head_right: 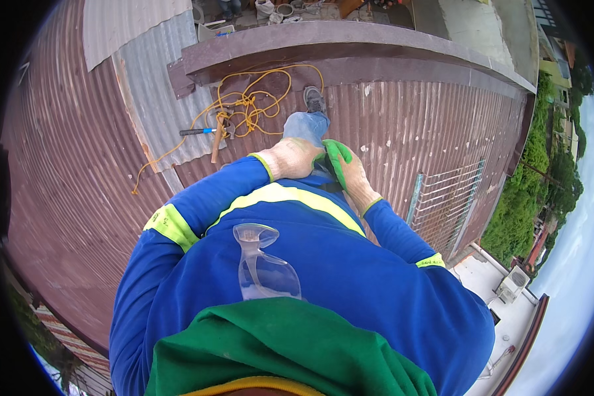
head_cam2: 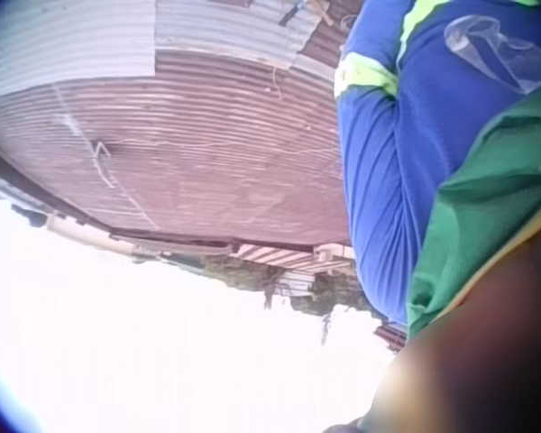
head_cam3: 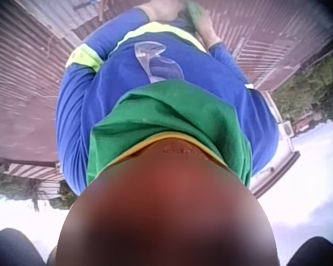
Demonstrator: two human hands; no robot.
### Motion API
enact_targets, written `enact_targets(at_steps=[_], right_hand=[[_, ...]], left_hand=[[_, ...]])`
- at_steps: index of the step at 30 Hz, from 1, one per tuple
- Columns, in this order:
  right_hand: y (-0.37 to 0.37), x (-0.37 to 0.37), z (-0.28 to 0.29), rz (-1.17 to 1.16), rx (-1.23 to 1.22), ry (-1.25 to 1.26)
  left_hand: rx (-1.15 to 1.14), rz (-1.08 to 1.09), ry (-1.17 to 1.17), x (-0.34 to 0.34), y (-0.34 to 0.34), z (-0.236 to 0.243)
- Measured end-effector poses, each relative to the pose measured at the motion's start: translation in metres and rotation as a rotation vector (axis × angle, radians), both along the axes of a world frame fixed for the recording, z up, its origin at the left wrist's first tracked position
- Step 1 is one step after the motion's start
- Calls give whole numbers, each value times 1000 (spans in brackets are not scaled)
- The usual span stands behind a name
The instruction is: The person measures sections of a corrugated metal roof with a tape measure, then uses a hammer and nail punch to drive fasteners into the roof surface. The person walks across the roof while working and handles tools with both hands.
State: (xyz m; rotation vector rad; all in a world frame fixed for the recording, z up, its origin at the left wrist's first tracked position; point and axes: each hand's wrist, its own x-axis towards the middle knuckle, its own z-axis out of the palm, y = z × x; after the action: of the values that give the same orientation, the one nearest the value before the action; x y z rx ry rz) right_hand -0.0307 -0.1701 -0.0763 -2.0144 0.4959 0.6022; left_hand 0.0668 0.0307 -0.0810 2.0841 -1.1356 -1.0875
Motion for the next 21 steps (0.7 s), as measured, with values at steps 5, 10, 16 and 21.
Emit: enact_targets(at_steps=[5,10,16,21], right_hand=[[3,1,-1,-67,24,62],[8,0,6,-97,76,-92],[12,6,5,-5,7,-223],[18,8,0,-129,151,-222]], left_hand=[[-8,-97,9,12,3,6],[9,-77,-287,9,-6,15],[-87,50,-397,3,1,11],[-121,19,-407,6,12,16]])
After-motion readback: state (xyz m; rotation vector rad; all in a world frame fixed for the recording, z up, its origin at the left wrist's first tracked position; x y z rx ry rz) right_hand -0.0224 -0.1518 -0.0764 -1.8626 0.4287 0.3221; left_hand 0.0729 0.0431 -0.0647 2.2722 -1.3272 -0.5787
